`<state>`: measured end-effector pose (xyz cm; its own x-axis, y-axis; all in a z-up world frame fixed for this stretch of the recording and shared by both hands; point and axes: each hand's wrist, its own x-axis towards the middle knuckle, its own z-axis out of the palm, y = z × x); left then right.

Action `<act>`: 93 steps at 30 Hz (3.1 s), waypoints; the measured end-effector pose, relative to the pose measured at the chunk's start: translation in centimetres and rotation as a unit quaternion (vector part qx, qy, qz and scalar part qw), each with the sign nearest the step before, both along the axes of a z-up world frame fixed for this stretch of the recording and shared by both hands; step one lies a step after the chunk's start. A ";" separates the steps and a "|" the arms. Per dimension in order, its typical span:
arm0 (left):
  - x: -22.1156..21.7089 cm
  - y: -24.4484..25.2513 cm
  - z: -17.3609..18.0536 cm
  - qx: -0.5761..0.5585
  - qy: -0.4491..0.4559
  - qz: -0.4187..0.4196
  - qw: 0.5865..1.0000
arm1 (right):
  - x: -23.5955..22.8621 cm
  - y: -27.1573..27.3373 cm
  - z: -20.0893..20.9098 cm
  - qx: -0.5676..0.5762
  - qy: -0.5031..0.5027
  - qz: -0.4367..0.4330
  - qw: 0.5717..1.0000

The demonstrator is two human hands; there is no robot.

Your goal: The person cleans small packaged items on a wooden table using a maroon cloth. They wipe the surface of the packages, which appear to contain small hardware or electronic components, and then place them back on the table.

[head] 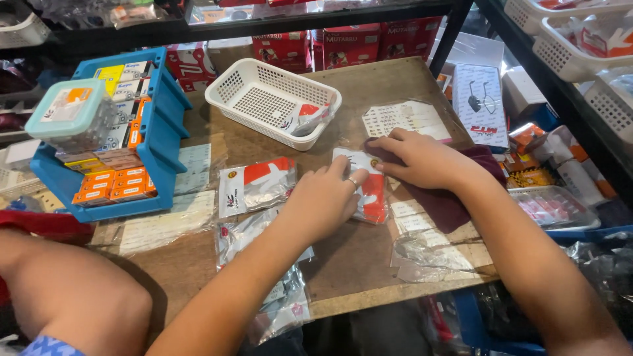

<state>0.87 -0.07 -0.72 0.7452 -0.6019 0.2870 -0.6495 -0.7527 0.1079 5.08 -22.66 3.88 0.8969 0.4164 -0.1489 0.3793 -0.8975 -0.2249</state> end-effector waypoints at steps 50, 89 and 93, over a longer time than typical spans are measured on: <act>0.0 -0.2 0.1 0.025 0.029 0.019 0.999 | -0.1 0.2 0.2 0.008 0.005 0.003 1.000; 0.1 0.0 0.2 0.019 0.034 0.020 0.999 | -0.4 0.5 0.8 0.002 0.004 0.012 1.000; 0.0 0.1 0.6 0.019 0.019 0.025 0.999 | -0.4 0.4 0.6 0.002 0.000 0.010 1.000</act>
